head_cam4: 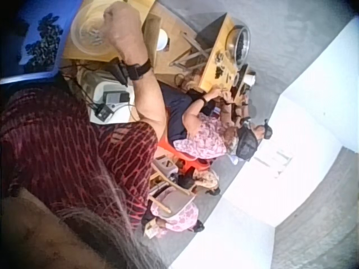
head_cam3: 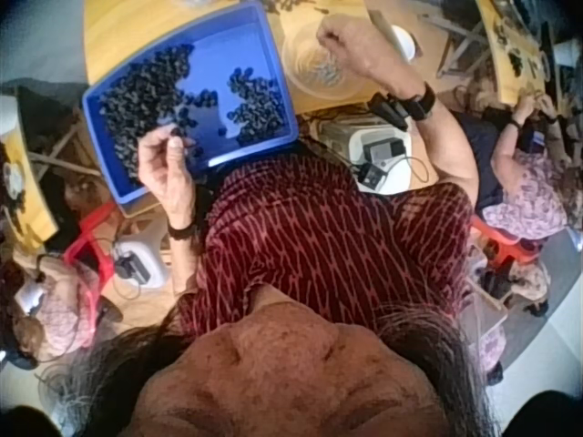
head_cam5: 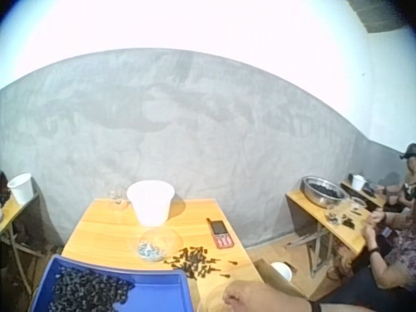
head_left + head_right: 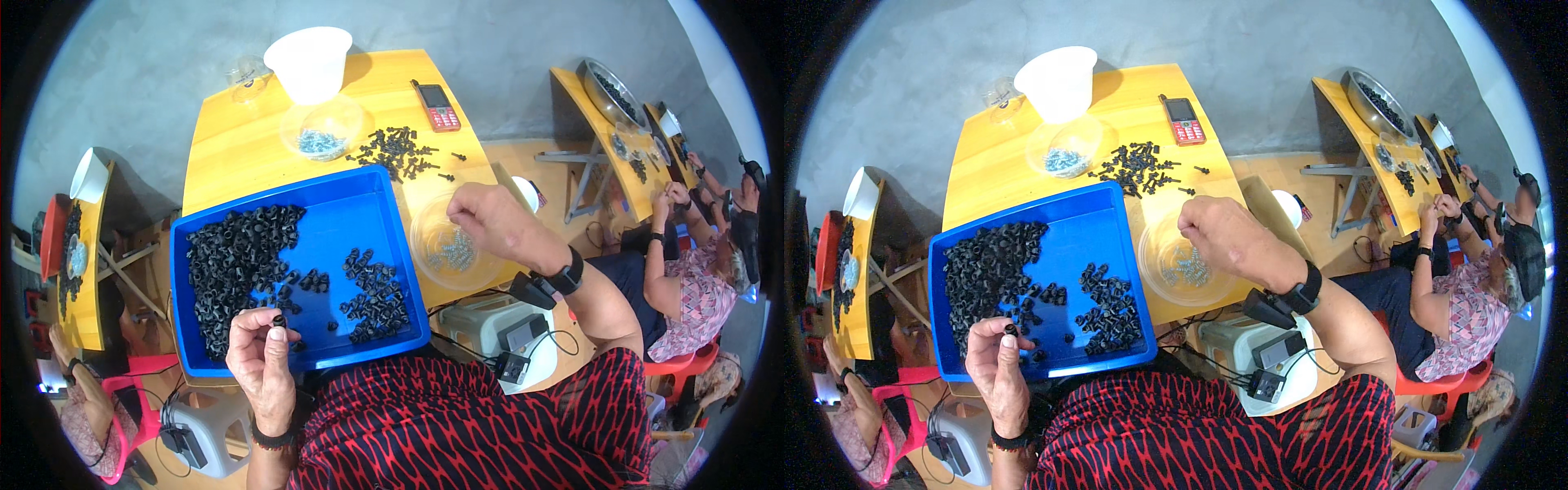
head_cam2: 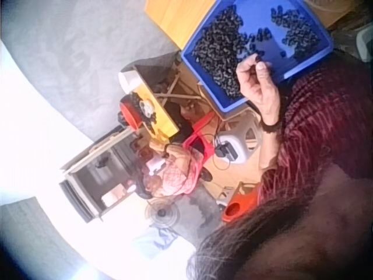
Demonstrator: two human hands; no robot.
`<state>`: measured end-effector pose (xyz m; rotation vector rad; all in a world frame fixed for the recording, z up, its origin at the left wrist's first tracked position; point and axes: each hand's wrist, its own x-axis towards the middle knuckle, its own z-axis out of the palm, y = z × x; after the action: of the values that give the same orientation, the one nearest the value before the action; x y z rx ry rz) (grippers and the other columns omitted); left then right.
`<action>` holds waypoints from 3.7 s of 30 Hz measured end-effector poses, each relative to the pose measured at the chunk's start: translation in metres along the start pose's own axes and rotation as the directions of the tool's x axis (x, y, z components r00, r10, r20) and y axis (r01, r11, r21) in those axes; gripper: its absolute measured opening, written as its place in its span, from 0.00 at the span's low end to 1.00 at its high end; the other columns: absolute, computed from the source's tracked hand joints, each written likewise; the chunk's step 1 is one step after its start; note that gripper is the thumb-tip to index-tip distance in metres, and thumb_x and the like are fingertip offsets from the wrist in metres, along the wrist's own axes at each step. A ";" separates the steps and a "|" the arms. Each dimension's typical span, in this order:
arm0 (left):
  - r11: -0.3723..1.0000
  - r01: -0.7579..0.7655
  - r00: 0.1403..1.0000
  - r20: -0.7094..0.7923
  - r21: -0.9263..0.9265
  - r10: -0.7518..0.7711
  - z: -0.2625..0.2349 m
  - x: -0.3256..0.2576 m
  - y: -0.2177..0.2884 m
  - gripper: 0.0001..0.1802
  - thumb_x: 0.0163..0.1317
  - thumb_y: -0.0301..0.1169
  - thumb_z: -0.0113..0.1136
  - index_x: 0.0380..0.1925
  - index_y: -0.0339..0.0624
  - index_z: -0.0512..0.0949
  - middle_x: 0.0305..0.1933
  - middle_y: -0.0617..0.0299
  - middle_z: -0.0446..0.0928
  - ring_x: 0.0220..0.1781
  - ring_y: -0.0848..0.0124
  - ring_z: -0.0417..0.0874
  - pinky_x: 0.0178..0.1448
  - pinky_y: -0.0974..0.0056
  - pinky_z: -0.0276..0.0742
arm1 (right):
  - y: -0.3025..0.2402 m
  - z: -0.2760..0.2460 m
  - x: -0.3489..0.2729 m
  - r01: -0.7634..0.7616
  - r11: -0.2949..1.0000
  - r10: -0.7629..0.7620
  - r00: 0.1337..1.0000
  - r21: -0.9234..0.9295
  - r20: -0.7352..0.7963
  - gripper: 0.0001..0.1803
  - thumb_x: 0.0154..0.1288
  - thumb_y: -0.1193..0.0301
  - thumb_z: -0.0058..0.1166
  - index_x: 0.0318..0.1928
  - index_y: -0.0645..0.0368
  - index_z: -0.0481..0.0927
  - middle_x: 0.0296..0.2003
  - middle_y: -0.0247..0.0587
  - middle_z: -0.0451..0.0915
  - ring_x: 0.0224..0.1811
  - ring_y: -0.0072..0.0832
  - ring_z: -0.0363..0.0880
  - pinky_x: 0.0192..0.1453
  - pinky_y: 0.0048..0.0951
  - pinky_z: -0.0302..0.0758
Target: Assembling small black plastic components by inserting small pins into bases.
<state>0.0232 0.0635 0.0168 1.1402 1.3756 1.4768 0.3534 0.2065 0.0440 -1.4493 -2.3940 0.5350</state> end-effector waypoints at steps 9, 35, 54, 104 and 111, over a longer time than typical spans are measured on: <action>1.000 -0.017 1.000 0.000 -0.010 0.017 0.000 0.000 0.000 0.10 0.69 0.30 0.61 0.44 0.36 0.76 0.44 0.62 0.73 0.36 0.76 0.77 0.43 0.68 0.81 | -0.001 0.000 -0.002 0.041 0.995 -0.041 0.999 0.093 0.008 0.06 0.62 0.75 0.57 0.37 0.65 0.80 0.34 0.54 0.81 0.39 0.51 0.82 0.45 0.45 0.78; 1.000 0.004 1.000 0.001 -0.020 -0.004 0.000 -0.001 0.004 0.11 0.68 0.31 0.62 0.44 0.37 0.76 0.41 0.63 0.74 0.35 0.74 0.78 0.43 0.68 0.78 | -0.006 0.018 0.005 0.269 0.948 -0.216 0.935 -0.168 0.281 0.06 0.57 0.77 0.53 0.36 0.64 0.74 0.36 0.52 0.75 0.41 0.52 0.80 0.44 0.47 0.75; 0.959 0.078 0.997 0.049 -0.272 -0.067 -0.007 -0.002 0.011 0.11 0.67 0.28 0.64 0.45 0.34 0.77 0.39 0.60 0.77 0.36 0.72 0.81 0.44 0.65 0.82 | -0.073 0.004 0.011 -0.184 0.392 -0.116 0.962 0.901 0.246 0.07 0.72 0.76 0.57 0.48 0.63 0.80 0.41 0.46 0.87 0.35 0.28 0.88 0.31 0.21 0.83; 0.941 0.173 0.983 0.111 -0.290 -0.146 -0.001 0.006 0.009 0.08 0.65 0.21 0.64 0.43 0.33 0.78 0.36 0.61 0.81 0.36 0.76 0.81 0.44 0.71 0.79 | -0.143 0.045 0.046 0.412 0.686 -0.493 0.869 0.599 -0.033 0.05 0.60 0.81 0.61 0.36 0.60 0.82 0.34 0.37 0.80 0.35 0.26 0.81 0.38 0.27 0.77; 0.930 0.193 0.980 0.108 -0.314 -0.167 -0.003 0.005 0.005 0.07 0.65 0.22 0.65 0.42 0.33 0.78 0.36 0.61 0.82 0.34 0.77 0.82 0.42 0.72 0.79 | -0.151 0.048 0.047 0.462 0.719 -0.541 0.841 0.519 0.002 0.09 0.58 0.83 0.59 0.39 0.60 0.84 0.35 0.38 0.81 0.39 0.31 0.82 0.43 0.28 0.78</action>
<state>0.0186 0.0671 0.0220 0.8322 1.1018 1.4431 0.1933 0.1766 0.0727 -0.5099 -2.3618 1.0486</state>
